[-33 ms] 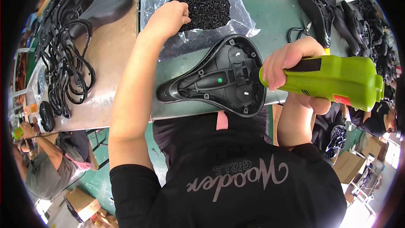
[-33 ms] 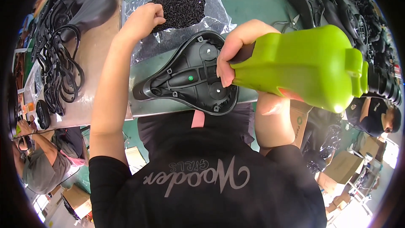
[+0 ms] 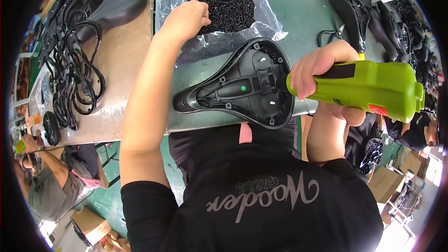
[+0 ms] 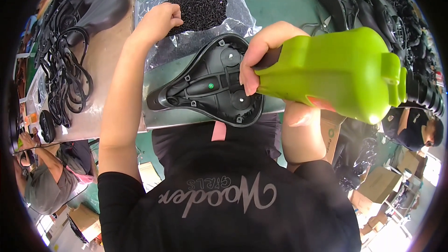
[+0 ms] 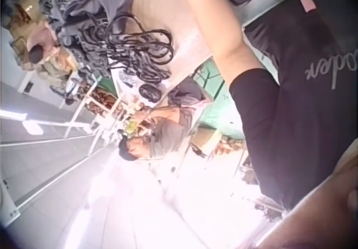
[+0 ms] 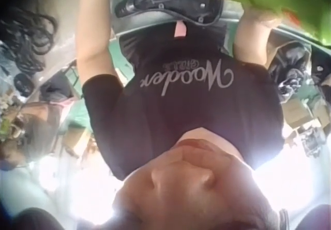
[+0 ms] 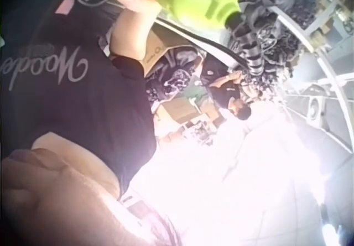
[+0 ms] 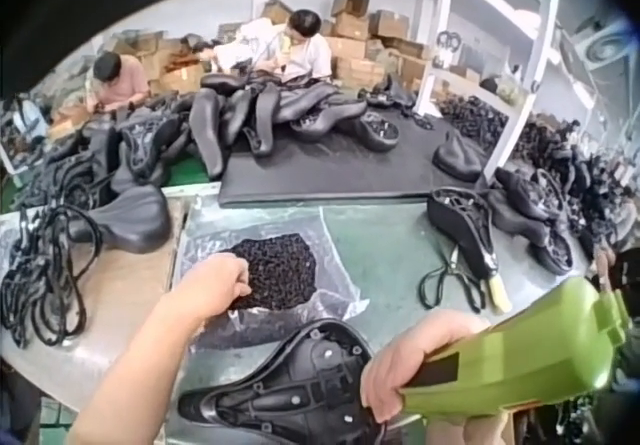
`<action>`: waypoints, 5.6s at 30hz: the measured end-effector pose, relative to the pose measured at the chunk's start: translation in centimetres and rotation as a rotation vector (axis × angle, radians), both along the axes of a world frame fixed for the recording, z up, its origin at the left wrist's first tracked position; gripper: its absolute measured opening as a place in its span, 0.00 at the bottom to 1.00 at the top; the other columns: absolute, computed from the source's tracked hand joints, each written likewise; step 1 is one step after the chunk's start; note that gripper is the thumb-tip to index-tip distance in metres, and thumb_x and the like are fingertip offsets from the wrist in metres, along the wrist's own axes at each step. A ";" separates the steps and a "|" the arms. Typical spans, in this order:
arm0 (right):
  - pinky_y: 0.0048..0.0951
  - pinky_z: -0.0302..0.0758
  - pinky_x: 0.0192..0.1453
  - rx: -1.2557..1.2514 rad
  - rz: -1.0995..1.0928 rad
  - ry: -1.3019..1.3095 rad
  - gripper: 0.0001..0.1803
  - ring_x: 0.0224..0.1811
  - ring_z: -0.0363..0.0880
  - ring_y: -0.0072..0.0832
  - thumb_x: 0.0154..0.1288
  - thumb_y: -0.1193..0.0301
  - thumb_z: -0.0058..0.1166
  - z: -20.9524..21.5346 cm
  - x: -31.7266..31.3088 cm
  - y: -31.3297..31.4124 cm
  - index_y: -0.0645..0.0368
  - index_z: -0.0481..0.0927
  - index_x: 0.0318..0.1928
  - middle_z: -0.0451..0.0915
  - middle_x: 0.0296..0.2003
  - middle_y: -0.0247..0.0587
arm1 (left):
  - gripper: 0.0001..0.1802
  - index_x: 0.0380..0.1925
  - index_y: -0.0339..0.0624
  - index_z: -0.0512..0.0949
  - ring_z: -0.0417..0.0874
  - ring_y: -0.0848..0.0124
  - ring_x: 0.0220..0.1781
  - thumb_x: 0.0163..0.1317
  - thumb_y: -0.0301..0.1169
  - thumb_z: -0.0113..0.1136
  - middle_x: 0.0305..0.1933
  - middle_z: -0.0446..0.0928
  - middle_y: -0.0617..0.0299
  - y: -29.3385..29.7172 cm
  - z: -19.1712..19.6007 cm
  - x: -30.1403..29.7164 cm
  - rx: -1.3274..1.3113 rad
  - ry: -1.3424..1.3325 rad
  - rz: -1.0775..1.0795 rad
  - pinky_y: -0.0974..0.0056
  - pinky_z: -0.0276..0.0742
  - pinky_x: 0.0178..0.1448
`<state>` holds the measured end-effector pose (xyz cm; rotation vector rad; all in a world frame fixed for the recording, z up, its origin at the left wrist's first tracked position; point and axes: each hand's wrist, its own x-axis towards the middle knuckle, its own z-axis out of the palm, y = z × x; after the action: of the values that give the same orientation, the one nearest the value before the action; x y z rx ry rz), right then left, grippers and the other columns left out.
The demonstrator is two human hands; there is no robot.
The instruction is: Assembling bicycle seats by attaching the metal frame and components using an electric screwdriver.
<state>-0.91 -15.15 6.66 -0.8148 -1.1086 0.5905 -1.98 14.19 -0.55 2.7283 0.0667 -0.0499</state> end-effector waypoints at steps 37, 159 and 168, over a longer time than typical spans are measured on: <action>0.22 0.66 0.32 0.290 -0.239 0.378 0.29 0.22 0.71 0.19 0.49 0.49 0.64 4.9 -0.9 -1.0 0.56 0.68 0.40 0.70 0.23 0.28 | 0.07 0.37 0.40 0.73 0.78 0.72 0.37 0.60 0.23 0.59 0.35 0.76 0.62 -9.7 1.5 -15.0 -1.995 -0.203 0.122 0.70 0.73 0.41; 0.38 0.70 0.36 0.176 -0.279 -0.094 0.35 0.29 0.74 0.36 0.60 0.42 0.48 3.0 0.6 0.3 0.60 0.65 0.53 0.71 0.31 0.41 | 0.05 0.34 0.40 0.79 0.78 0.76 0.35 0.57 0.24 0.59 0.31 0.80 0.63 -0.4 -1.3 -0.7 -0.790 -0.353 0.294 0.69 0.74 0.42; 0.37 0.65 0.46 0.281 -0.318 0.207 0.38 0.32 0.72 0.31 0.57 0.38 0.49 3.6 0.1 -0.1 0.56 0.66 0.54 0.72 0.32 0.35 | 0.10 0.42 0.36 0.76 0.73 0.78 0.31 0.66 0.31 0.53 0.29 0.73 0.67 -4.6 2.7 -5.5 -1.780 -0.199 0.230 0.74 0.72 0.39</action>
<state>-0.77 -15.27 10.24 -0.6509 -0.8275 0.2381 -7.50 9.55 2.14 0.9283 0.1685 0.1572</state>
